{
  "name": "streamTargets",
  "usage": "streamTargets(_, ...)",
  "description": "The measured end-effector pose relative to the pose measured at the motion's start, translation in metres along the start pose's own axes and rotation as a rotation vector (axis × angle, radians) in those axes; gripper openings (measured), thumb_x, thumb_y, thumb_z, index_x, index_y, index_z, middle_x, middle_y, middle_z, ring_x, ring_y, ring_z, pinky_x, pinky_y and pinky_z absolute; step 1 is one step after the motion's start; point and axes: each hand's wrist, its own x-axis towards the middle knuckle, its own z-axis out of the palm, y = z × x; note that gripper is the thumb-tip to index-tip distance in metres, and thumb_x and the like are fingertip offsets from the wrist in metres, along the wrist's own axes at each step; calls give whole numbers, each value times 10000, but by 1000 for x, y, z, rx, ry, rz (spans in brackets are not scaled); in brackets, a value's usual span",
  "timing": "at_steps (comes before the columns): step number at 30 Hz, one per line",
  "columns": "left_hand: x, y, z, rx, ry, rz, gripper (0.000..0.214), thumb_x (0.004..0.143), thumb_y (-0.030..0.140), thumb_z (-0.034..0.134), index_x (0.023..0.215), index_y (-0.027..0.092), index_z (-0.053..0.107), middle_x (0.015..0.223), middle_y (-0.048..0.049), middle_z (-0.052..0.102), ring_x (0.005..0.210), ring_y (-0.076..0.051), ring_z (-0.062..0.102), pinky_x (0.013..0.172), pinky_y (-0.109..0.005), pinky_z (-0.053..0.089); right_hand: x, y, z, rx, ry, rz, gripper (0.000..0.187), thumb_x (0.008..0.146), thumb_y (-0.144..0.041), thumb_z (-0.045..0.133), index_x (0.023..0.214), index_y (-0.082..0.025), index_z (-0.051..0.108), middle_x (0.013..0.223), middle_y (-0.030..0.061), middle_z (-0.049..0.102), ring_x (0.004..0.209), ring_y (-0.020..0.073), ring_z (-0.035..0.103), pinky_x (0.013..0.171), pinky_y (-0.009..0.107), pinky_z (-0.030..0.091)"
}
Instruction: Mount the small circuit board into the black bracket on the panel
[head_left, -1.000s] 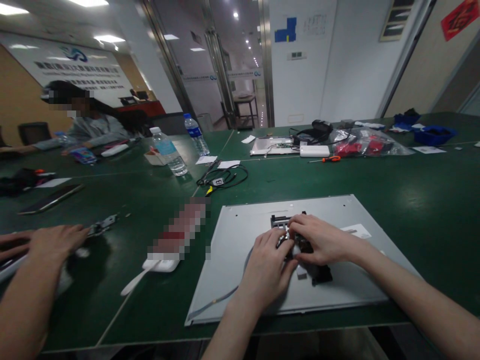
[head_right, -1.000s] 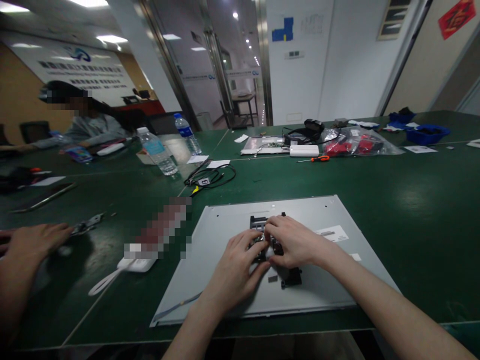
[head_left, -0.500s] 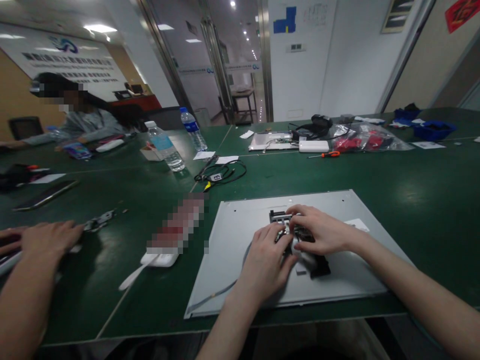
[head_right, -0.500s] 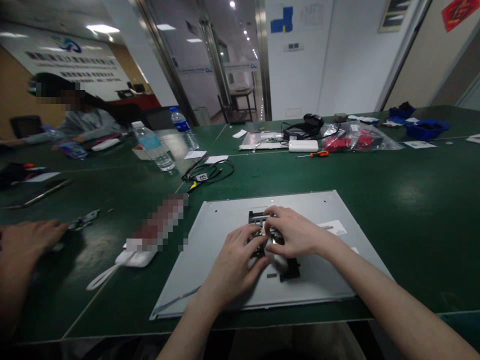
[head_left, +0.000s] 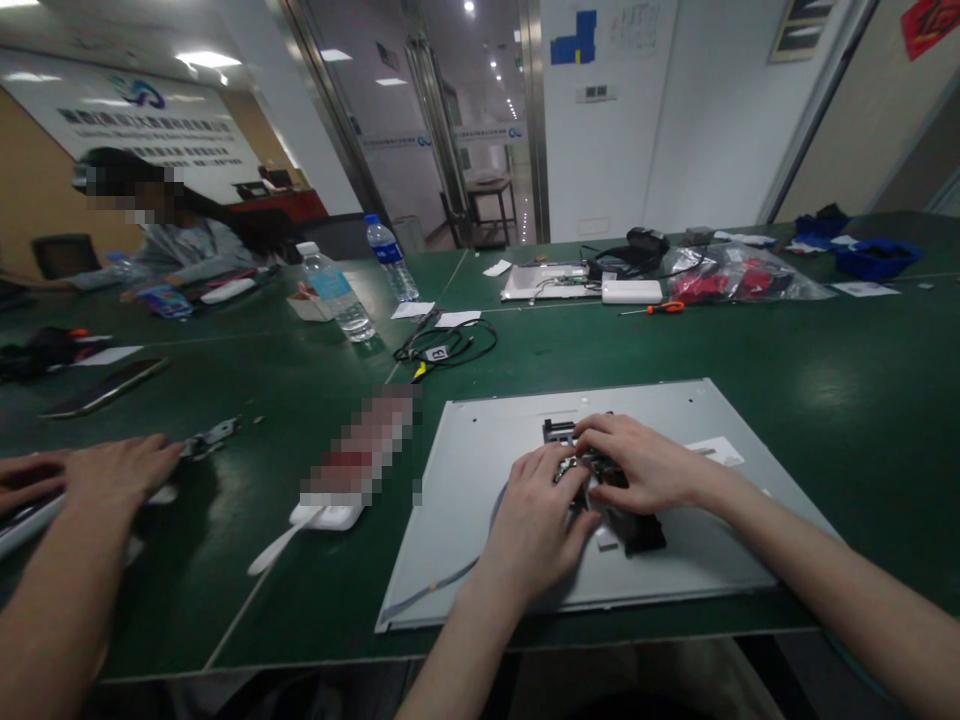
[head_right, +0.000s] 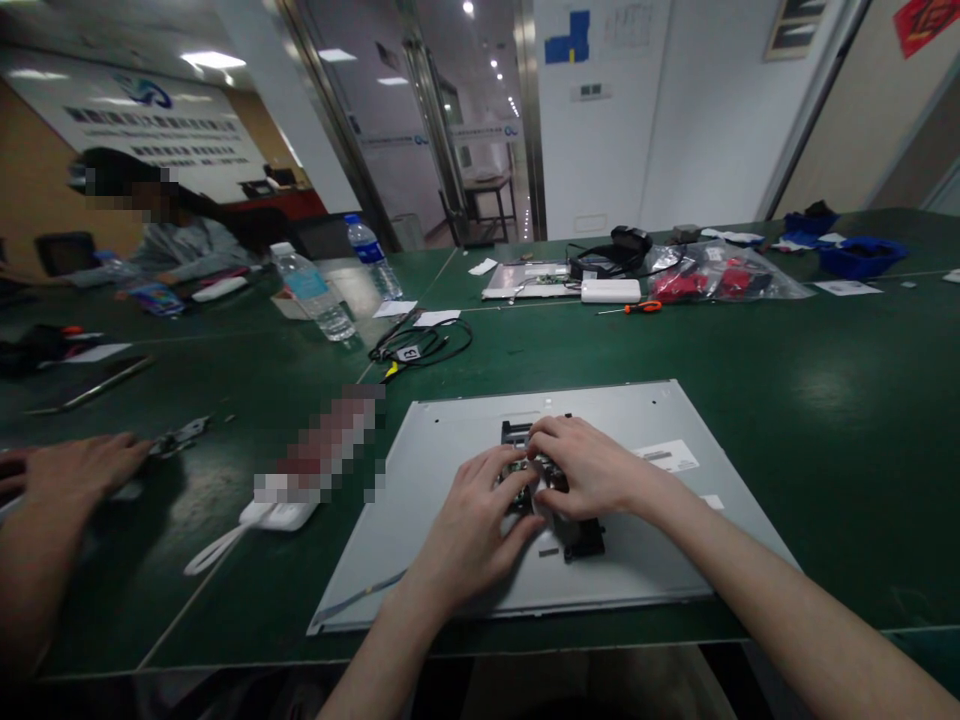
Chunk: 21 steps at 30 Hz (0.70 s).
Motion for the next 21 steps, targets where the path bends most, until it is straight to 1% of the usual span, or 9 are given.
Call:
streamTargets(3, 0, 1, 0, 7, -3, -1, 355, 800, 271, 641, 1140, 229, 547, 1285, -81, 480, 1228, -286, 412, 1014, -501, 354, 1, 1, 0, 2, 3, 6, 314, 754, -247, 617, 1051, -161, 563, 1094, 107, 559, 982, 234, 519, 894, 395, 407)
streamTargets(7, 1, 2, -2, 9, -9, -1, 387, 802, 296, 644, 1170, 236, 540, 1271, -85, 492, 1216, -291, 425, 1006, -503, 359, 2, 1, -1, 0, 1, 20, 178, 769, -225, 601, 936, -166, 581, 971, 80, 586, 914, 213, 529, 839, 368, 416)
streamTargets(9, 1, 3, -3, 12, -13, 2, 405, 798, 297, 650, 1183, 240, 537, 1272, -83, 493, 1213, -289, 427, 1003, -500, 362, 3, 2, -2, 1, 1, 23, 159, 780, -231, 597, 924, -165, 584, 941, 72, 593, 900, 210, 531, 833, 365, 413)
streamTargets(14, 0, 2, -1, 34, -27, -5, 402, 804, 315, 650, 1184, 239, 545, 1284, -77, 484, 1223, -280, 411, 1024, -476, 348, 3, 2, -4, 20, -15, -5, 132, 793, -213, 589, 917, -170, 601, 946, 65, 613, 916, 211, 539, 857, 369, 398)
streamTargets(18, 0, 1, 0, 40, -37, -2, 399, 813, 336, 640, 1188, 236, 549, 1287, -82, 482, 1221, -280, 411, 1028, -470, 346, 6, 5, -3, 14, 6, 6, 122, 812, -128, 531, 892, -167, 614, 901, 64, 630, 891, 195, 555, 816, 339, 403)
streamTargets(21, 0, 1, 0, 44, -38, 0, 393, 815, 339, 638, 1185, 239, 550, 1297, -87, 476, 1230, -290, 404, 1026, -484, 344, 8, 8, 0, 1, 30, 19, 105, 824, -125, 531, 875, -164, 614, 875, 66, 632, 870, 188, 560, 781, 322, 402)
